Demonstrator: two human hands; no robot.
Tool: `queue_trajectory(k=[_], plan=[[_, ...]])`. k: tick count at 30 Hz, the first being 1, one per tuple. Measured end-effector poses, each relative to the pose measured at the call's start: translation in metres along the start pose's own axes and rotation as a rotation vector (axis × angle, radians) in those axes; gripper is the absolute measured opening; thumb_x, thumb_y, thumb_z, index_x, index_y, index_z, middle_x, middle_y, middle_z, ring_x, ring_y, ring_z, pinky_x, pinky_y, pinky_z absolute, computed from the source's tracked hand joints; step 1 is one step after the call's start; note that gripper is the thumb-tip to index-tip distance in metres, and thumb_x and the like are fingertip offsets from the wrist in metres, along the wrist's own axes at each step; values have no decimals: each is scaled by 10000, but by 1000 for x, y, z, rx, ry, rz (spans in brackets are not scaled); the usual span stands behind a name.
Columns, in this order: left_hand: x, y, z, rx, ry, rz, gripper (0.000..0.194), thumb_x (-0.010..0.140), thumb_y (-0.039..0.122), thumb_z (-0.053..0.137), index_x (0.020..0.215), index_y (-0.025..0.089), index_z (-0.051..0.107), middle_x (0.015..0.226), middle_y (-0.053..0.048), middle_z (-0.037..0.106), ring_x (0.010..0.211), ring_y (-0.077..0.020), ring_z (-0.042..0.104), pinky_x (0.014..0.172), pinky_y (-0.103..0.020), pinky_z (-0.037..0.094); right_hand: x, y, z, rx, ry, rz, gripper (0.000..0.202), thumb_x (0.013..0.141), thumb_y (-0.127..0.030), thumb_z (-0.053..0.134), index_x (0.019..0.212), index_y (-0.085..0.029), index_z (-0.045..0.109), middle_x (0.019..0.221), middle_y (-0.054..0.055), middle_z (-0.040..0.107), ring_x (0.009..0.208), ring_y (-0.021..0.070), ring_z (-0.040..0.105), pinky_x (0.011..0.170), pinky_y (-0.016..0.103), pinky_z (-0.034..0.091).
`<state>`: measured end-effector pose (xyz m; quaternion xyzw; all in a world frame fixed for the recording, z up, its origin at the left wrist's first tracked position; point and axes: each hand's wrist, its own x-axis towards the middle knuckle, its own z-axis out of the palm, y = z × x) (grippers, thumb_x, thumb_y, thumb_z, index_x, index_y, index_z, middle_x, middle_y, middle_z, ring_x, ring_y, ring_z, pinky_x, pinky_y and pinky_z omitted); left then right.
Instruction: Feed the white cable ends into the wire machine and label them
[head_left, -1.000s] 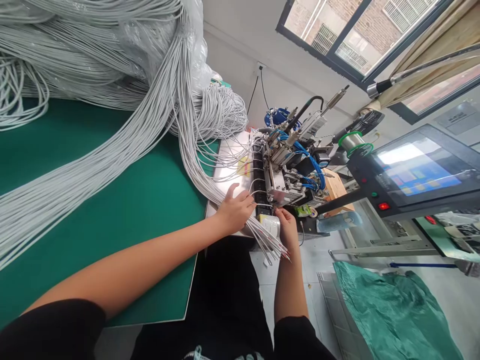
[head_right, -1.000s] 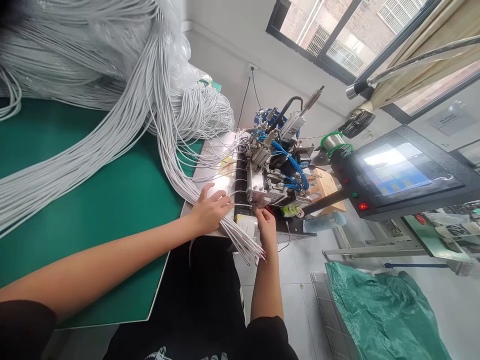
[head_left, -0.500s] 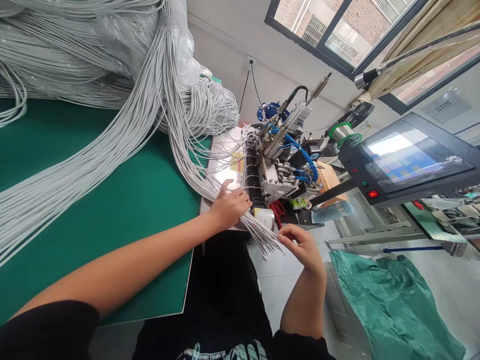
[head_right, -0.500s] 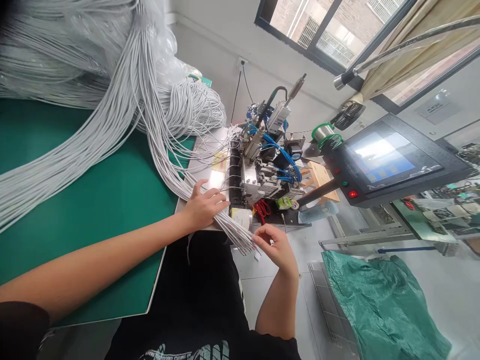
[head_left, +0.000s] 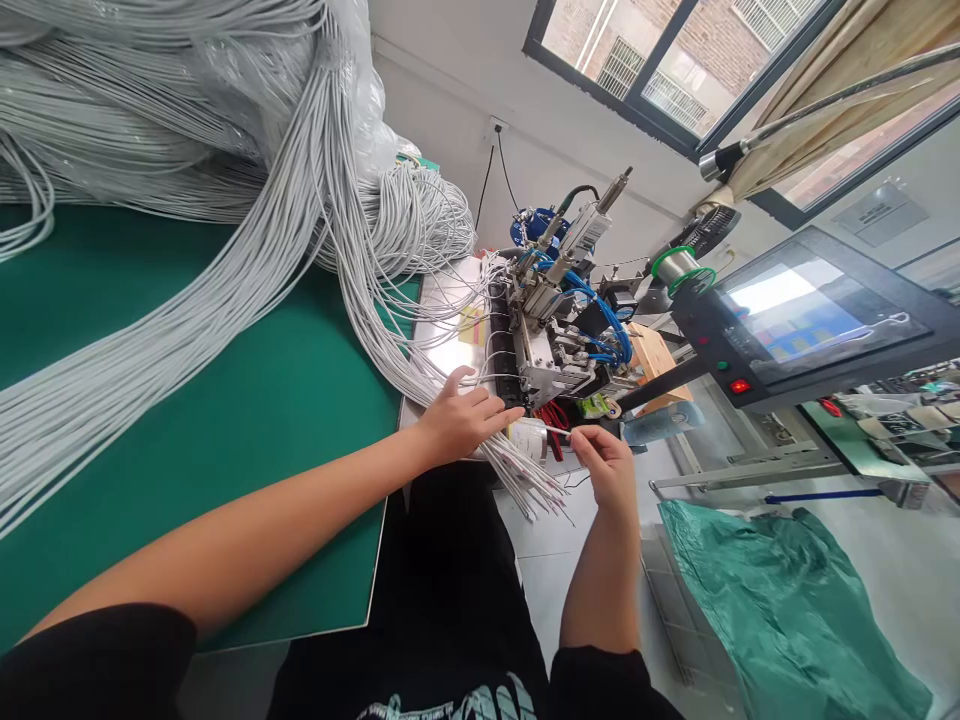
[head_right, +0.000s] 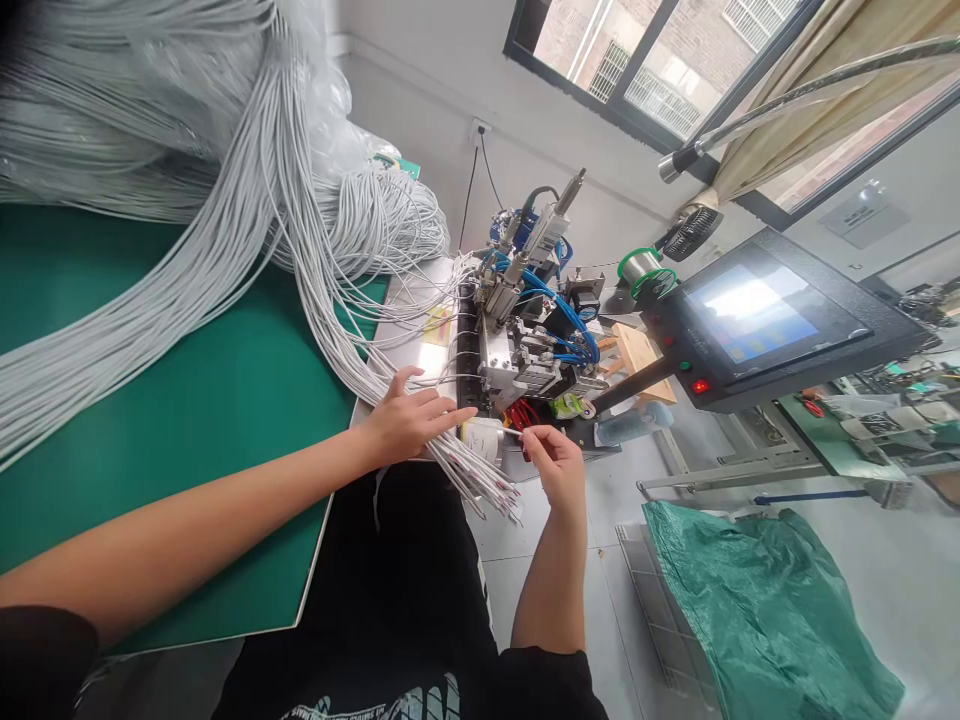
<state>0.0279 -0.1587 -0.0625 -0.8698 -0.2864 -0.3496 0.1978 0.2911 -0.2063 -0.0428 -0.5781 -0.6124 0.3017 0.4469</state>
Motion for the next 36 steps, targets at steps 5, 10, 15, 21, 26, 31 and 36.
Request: queue_trajectory(k=[5,10,15,21,26,31,36], plan=[[1,1,-2,33,85,-36,231,951,148,427,1010,217,639,712,40,645,669,-117,526,977,-417,242,23,12,20,221,96,95,288,759,-463,698,719,-187,628,541,-35,489,455,90,345,419,241,267],[0,2,1,56,40,-79,256,957,169,426,756,201,581,681,33,600,715,-137,521,928,-393,253,31,15,29,290,63,179,339,691,-498,738,744,-179,638,574,-25,517,455,77,328,413,236,229],[1,2,1,47,-64,-76,234,877,64,401,769,197,560,744,-4,603,754,-163,522,916,-399,263,36,19,35,307,39,186,394,673,-532,747,802,-179,628,605,-19,529,436,62,291,397,229,185],[2,0,-1,21,-98,-24,192,817,53,438,758,193,555,748,-14,586,782,-178,520,919,-414,277,44,15,45,427,17,137,399,681,-551,744,669,-200,554,529,-47,433,408,57,257,382,233,191],[1,-1,-1,27,-29,-48,263,821,71,467,949,248,615,767,8,605,795,-171,524,910,-420,264,48,17,45,421,41,176,325,672,-472,751,665,-183,602,539,-29,507,411,56,271,399,232,205],[0,1,0,48,-17,-114,262,831,90,473,975,231,640,835,-17,637,830,-188,541,927,-448,250,48,25,44,14,48,61,289,753,-455,680,749,-166,687,674,30,643,578,139,506,539,264,391],[0,2,3,36,-59,-169,264,818,71,474,949,212,656,852,-34,636,855,-204,555,959,-459,234,52,32,43,-162,18,-46,285,815,-440,603,730,-172,651,671,19,607,625,155,505,589,269,386]])
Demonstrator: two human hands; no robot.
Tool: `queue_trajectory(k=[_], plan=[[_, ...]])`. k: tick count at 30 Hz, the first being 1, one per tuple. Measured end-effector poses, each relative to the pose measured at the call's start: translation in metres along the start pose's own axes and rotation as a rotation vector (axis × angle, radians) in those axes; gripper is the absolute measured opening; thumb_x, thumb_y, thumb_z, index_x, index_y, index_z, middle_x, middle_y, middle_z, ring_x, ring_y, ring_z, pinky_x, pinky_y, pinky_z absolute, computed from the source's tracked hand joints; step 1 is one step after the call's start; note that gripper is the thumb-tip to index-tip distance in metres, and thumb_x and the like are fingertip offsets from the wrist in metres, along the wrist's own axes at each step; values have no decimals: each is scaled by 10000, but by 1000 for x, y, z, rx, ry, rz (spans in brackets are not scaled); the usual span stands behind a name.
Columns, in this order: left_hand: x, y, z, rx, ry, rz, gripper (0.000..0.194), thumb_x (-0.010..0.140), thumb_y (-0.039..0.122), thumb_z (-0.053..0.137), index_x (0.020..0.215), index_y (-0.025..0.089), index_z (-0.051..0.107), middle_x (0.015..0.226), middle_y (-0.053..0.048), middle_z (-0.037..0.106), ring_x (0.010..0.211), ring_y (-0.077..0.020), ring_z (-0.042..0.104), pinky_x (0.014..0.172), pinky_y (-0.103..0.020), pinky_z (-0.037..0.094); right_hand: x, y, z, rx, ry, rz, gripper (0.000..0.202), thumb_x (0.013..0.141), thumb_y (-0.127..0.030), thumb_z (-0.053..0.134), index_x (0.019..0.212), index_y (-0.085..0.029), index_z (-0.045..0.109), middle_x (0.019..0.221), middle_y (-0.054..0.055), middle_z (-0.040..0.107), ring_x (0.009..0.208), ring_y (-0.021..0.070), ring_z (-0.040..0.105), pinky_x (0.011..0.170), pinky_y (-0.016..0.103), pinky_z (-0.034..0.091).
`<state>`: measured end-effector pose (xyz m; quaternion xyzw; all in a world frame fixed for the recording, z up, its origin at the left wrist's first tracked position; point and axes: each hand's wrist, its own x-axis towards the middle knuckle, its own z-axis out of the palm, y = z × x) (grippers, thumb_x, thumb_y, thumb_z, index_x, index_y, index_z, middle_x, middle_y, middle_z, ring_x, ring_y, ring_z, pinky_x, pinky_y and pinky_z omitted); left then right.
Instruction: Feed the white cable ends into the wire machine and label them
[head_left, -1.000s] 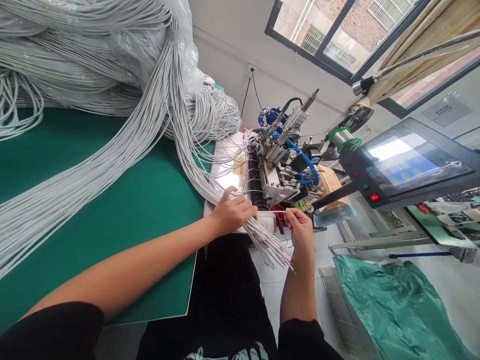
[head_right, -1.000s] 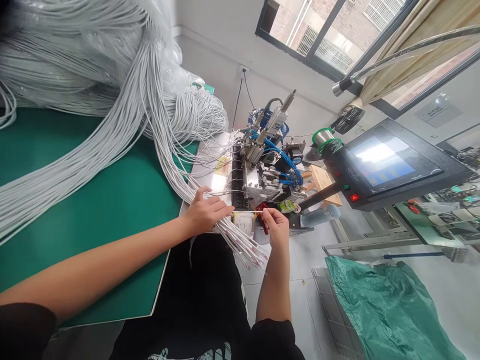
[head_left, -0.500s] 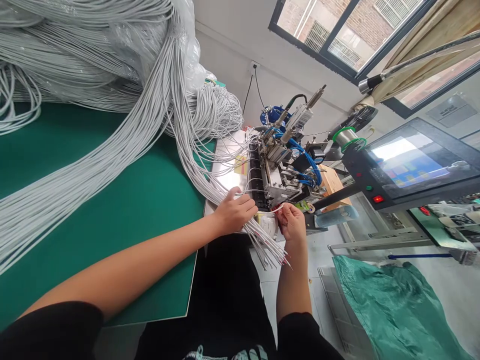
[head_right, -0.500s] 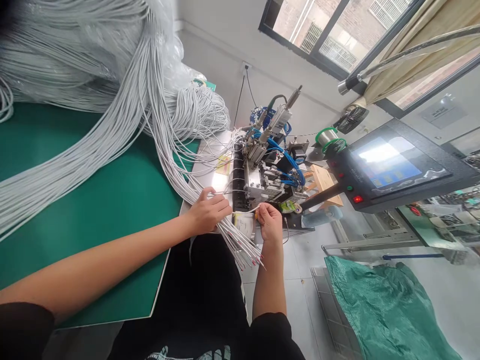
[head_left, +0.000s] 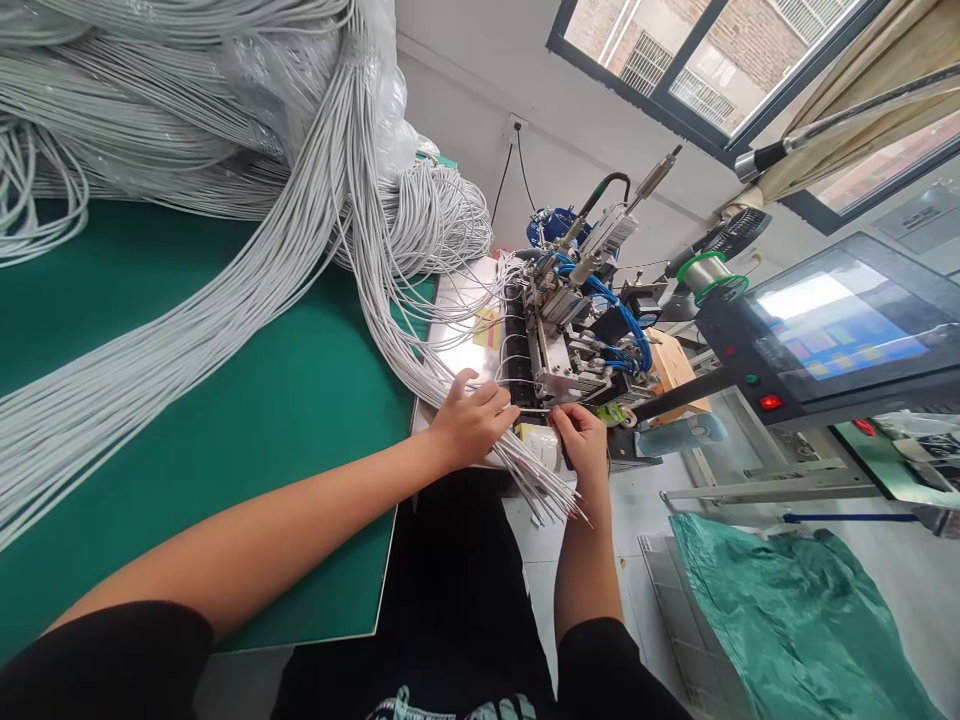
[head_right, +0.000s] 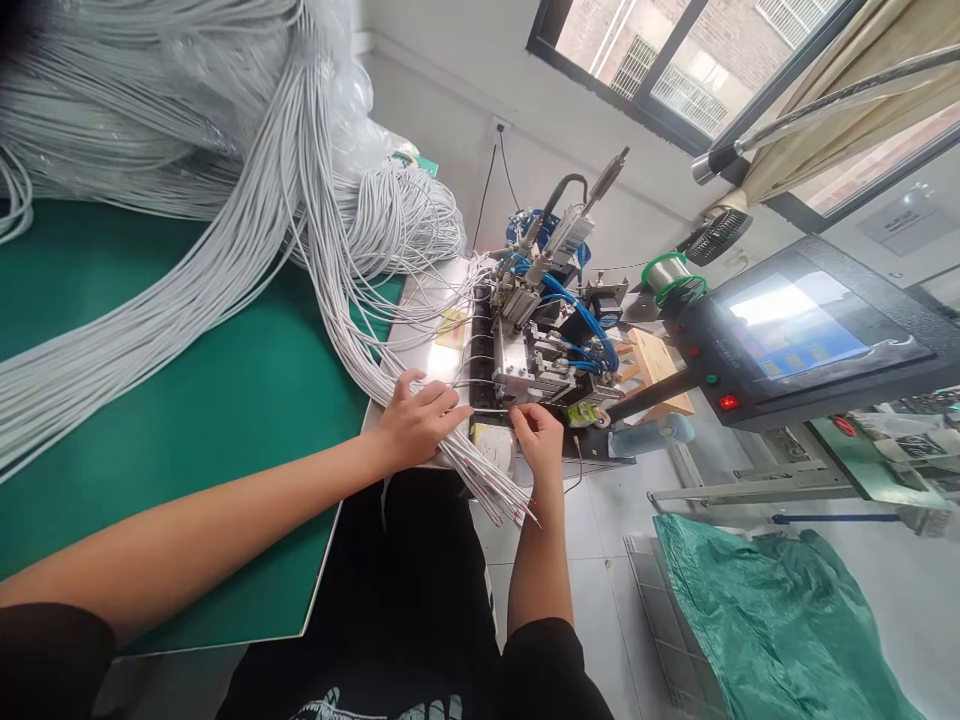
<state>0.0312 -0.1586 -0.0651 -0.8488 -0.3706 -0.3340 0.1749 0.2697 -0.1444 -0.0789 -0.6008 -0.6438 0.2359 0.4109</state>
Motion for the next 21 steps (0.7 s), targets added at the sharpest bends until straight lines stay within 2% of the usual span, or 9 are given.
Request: queue_trajectory(k=[3,8,16,21], plan=[[0,1,0,-5,-44,-26,266,809,63,485,951,204,660,875,-44,634,886,-219,559,976,-467,226,4,4,1,-8,-43,1,300,819,-434,581,659,-180,593,605,-4,534,586,141,448,565,263,348],[2,1,1,27,-54,-42,285,794,54,479,946,197,673,880,-48,642,878,-217,553,980,-482,233,10,11,8,169,-101,100,300,772,-422,587,593,-195,509,562,-31,451,549,121,385,528,250,309],[3,2,1,46,-94,-84,293,755,66,506,942,207,683,860,-61,651,876,-234,554,966,-497,244,6,6,21,393,-46,260,294,702,-414,591,569,-203,435,549,-37,358,522,103,301,467,235,264],[2,2,1,19,-109,-91,292,714,87,545,947,202,680,874,-67,659,899,-248,562,979,-512,243,3,4,26,454,-41,315,356,686,-489,599,585,-214,398,534,-43,357,497,103,310,460,244,292]])
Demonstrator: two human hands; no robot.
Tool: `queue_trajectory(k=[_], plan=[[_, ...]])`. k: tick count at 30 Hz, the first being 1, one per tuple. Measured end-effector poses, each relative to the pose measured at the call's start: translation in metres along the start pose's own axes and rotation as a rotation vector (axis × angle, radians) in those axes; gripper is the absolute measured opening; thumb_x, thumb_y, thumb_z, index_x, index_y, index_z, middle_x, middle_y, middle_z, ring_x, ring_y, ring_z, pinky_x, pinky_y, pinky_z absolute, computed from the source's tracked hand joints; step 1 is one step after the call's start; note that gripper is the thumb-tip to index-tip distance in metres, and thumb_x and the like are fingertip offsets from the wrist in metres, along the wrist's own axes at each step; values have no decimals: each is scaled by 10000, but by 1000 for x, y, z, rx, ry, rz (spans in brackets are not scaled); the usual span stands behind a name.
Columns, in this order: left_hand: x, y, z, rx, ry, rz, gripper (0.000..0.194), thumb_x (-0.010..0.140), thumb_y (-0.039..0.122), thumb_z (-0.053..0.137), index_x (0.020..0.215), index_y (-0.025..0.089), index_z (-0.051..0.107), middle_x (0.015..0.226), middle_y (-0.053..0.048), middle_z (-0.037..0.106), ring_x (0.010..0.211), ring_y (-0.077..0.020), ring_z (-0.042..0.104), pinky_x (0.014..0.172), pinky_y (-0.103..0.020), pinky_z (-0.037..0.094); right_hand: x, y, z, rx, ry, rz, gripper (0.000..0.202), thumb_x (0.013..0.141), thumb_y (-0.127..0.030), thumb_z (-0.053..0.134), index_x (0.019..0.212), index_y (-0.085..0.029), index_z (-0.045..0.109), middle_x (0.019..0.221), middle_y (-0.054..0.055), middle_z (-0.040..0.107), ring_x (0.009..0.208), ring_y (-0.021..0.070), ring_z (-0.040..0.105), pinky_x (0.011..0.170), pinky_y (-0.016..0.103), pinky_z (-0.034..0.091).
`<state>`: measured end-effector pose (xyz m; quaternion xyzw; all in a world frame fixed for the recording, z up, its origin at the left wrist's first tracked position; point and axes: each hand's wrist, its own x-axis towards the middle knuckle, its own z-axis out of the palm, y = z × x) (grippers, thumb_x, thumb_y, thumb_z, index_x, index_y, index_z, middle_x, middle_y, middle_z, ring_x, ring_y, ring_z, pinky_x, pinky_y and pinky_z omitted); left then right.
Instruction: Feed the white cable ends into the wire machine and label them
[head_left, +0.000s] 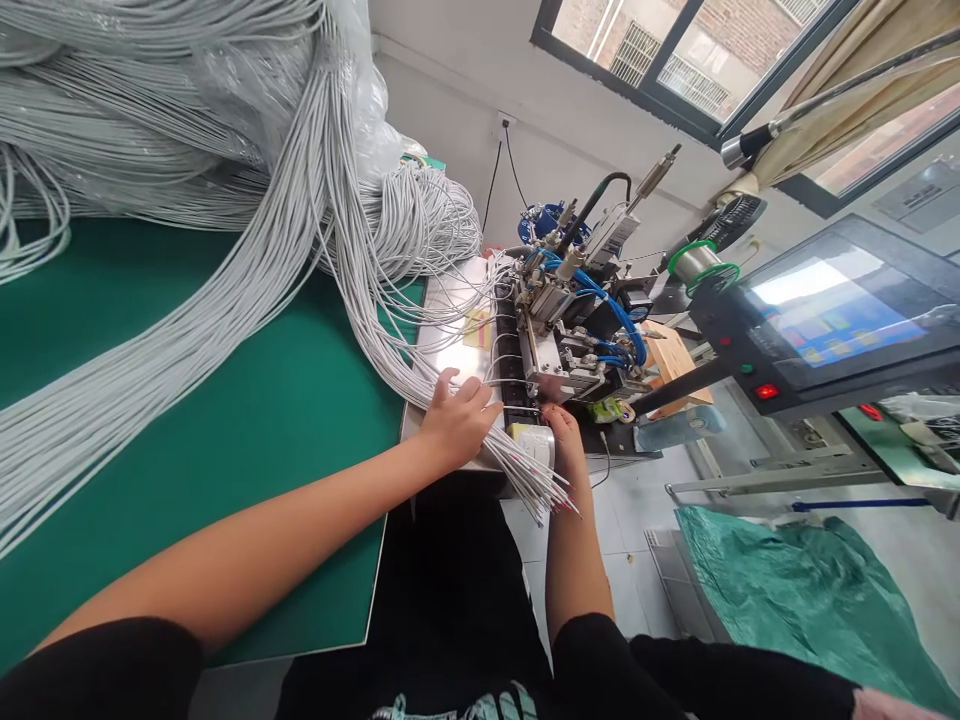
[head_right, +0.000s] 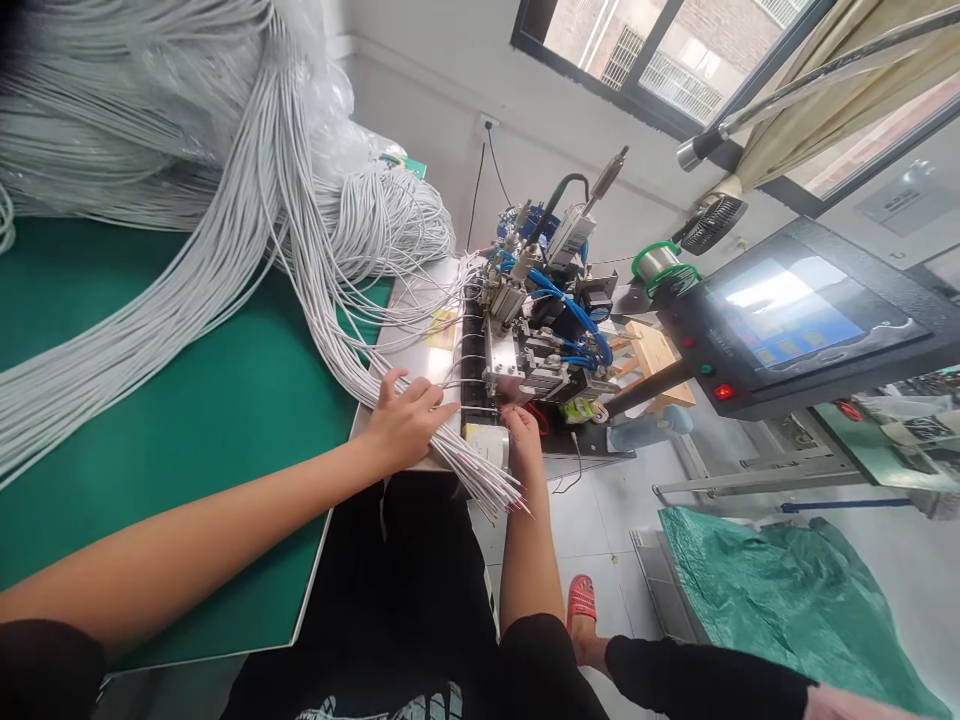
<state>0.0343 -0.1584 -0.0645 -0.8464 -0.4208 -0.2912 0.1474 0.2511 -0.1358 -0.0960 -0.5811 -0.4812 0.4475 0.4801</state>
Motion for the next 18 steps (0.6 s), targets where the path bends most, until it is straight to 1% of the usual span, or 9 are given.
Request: queue_trajectory(k=[2,4,7,9,11,14,16,18], plan=[[0,-1,0,-11,-13,-4,301,685,89,560,940,198,678,889,-66,666,919,-254,566,997,-525,232,-2,3,-2,11,-2,11,377,690,-521,620,598,-215,419,533,-45,376,489,104,322,462,248,298],[-1,-1,0,-19,-23,-10,318,662,94,572,946,191,675,946,-71,677,969,-267,566,1023,-540,212,-6,5,-7,3,1,20,393,701,-543,646,611,-210,457,538,-45,402,489,106,336,465,248,293],[-2,-2,0,-28,-22,-10,371,644,103,580,998,174,666,1076,-90,675,1059,-291,550,1051,-569,177,-17,8,-23,-70,13,-8,402,748,-573,640,649,-199,532,563,-36,452,497,109,357,469,247,287],[-2,-3,0,-36,-21,6,407,642,97,573,1034,167,658,1121,-95,667,1082,-295,545,1056,-586,164,-29,7,-37,-123,-7,-42,400,790,-577,611,676,-195,575,584,-27,475,502,110,369,475,247,294],[-2,-3,0,-40,-17,26,415,639,76,559,1030,172,658,1111,-87,672,1070,-286,552,1058,-592,160,-43,3,-52,-170,-63,-74,390,821,-557,595,690,-190,611,603,-14,499,524,117,403,496,248,321],[-2,-3,-1,-51,-8,59,396,631,54,543,981,195,666,1060,-68,684,1045,-273,564,1068,-595,152,-64,-5,-70,-265,-186,-122,349,837,-514,609,729,-186,661,663,19,572,624,149,502,574,261,392],[-2,-3,-1,-62,7,79,376,645,41,529,952,209,665,1001,-51,689,1017,-256,576,1080,-590,139,-74,-11,-77,-323,-277,-140,307,824,-480,644,746,-185,676,704,33,608,664,164,530,603,271,411],[-2,-4,0,-76,30,94,351,674,27,513,932,215,659,931,-31,686,971,-230,593,1093,-574,123,-81,-17,-79,-376,-355,-143,268,813,-444,673,747,-184,681,717,37,621,660,164,531,600,274,409]])
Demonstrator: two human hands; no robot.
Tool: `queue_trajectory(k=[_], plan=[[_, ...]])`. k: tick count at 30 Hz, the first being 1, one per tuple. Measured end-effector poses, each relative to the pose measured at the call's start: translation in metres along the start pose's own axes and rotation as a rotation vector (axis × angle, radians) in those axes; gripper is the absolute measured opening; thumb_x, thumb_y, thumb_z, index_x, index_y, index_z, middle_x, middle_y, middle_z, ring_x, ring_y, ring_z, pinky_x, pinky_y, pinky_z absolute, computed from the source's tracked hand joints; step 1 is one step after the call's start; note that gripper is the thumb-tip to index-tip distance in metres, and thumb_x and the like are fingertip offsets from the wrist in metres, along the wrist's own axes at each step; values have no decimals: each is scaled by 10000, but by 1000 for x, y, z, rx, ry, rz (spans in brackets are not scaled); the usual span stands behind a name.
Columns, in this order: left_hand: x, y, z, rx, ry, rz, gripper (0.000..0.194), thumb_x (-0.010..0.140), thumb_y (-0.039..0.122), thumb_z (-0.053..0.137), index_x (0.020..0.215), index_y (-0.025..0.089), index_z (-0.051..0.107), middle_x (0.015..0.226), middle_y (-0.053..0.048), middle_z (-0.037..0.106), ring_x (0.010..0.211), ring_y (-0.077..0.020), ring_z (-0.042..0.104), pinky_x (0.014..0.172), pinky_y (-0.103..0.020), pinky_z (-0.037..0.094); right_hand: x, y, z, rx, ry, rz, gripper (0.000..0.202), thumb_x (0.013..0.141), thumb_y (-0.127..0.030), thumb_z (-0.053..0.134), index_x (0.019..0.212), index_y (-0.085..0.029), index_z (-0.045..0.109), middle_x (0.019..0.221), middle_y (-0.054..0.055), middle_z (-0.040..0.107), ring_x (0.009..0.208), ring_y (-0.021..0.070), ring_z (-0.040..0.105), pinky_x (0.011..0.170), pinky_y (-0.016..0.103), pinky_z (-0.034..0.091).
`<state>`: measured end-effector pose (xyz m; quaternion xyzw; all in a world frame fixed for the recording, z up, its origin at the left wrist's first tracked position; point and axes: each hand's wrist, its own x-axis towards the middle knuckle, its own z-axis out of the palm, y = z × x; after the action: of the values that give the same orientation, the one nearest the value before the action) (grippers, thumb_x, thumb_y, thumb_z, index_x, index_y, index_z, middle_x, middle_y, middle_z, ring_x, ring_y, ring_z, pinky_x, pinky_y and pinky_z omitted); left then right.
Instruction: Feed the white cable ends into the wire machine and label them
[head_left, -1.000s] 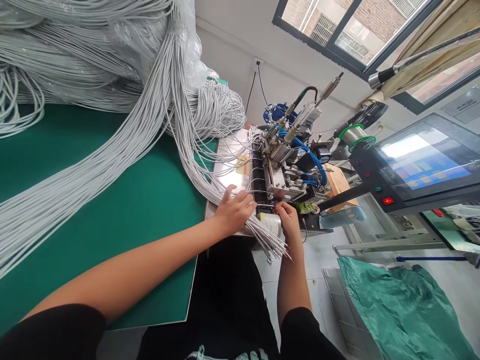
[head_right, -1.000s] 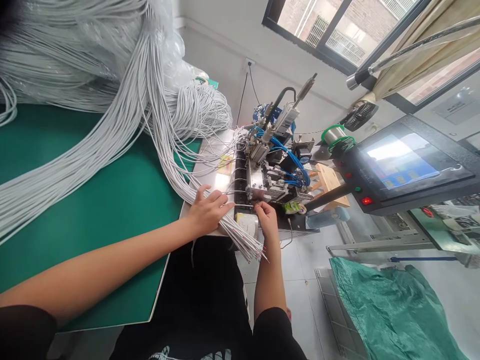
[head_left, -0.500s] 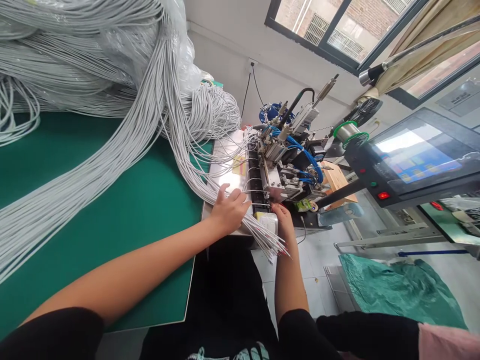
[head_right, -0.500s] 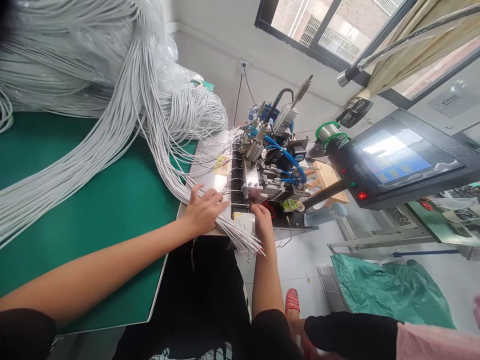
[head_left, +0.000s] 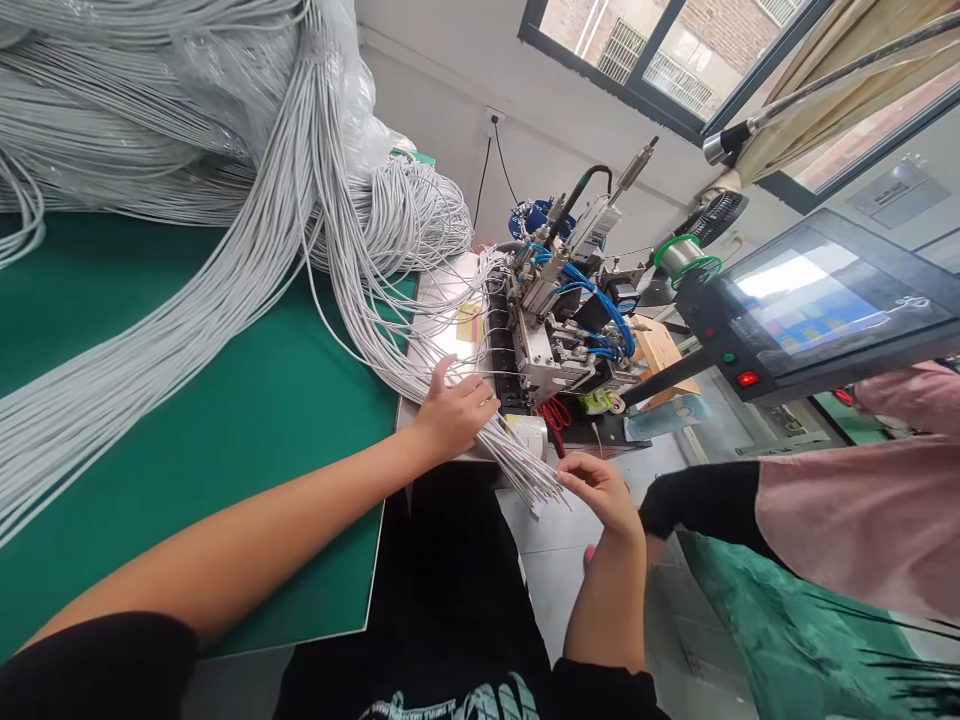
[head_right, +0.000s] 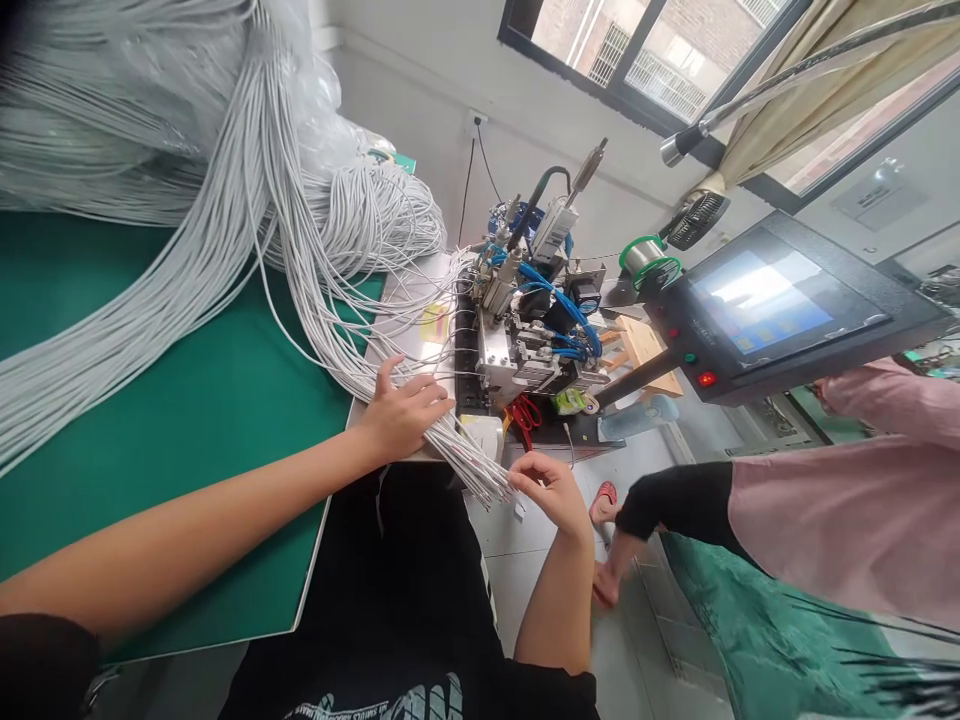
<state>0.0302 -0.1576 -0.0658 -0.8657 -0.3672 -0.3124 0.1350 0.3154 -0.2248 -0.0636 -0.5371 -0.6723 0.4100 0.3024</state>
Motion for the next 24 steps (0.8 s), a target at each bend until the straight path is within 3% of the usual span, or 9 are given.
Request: queue_trajectory(k=[3,8,11,14,19,24], plan=[[0,-2,0,-17,36,45,323,722,28,498,942,214,644,859,-5,672,885,-190,613,1103,-539,132,-1,-6,1,-55,-4,-18,255,818,-422,674,729,-182,677,711,36,624,657,162,526,597,273,400],[2,-6,-2,-47,106,275,352,815,50,439,1081,214,601,810,32,669,669,-104,585,1018,-414,307,15,-6,5,8,316,1,270,808,-446,672,759,-181,669,675,14,589,624,144,495,574,260,384],[1,-6,-6,-36,154,343,393,857,45,407,1174,223,557,875,37,689,656,-79,586,930,-347,372,31,-4,9,141,424,8,273,800,-456,676,796,-183,662,604,-16,532,534,114,434,502,246,345],[0,-5,-9,-15,207,357,355,898,64,406,1171,237,553,880,50,694,625,-60,571,895,-323,396,46,-2,15,295,469,-19,275,786,-455,693,811,-185,645,559,-39,486,460,88,352,426,233,269],[0,-2,-11,5,308,294,204,925,103,454,1032,210,591,678,83,629,551,-63,519,892,-334,397,61,-4,23,475,567,-137,284,751,-442,737,728,-190,609,583,-36,493,453,68,321,411,225,217],[3,-2,-9,-22,260,329,270,896,56,406,1025,201,596,629,79,597,543,-79,506,866,-333,383,68,-13,28,598,578,-294,345,720,-484,758,655,-200,573,582,-39,456,442,59,292,417,229,207]])
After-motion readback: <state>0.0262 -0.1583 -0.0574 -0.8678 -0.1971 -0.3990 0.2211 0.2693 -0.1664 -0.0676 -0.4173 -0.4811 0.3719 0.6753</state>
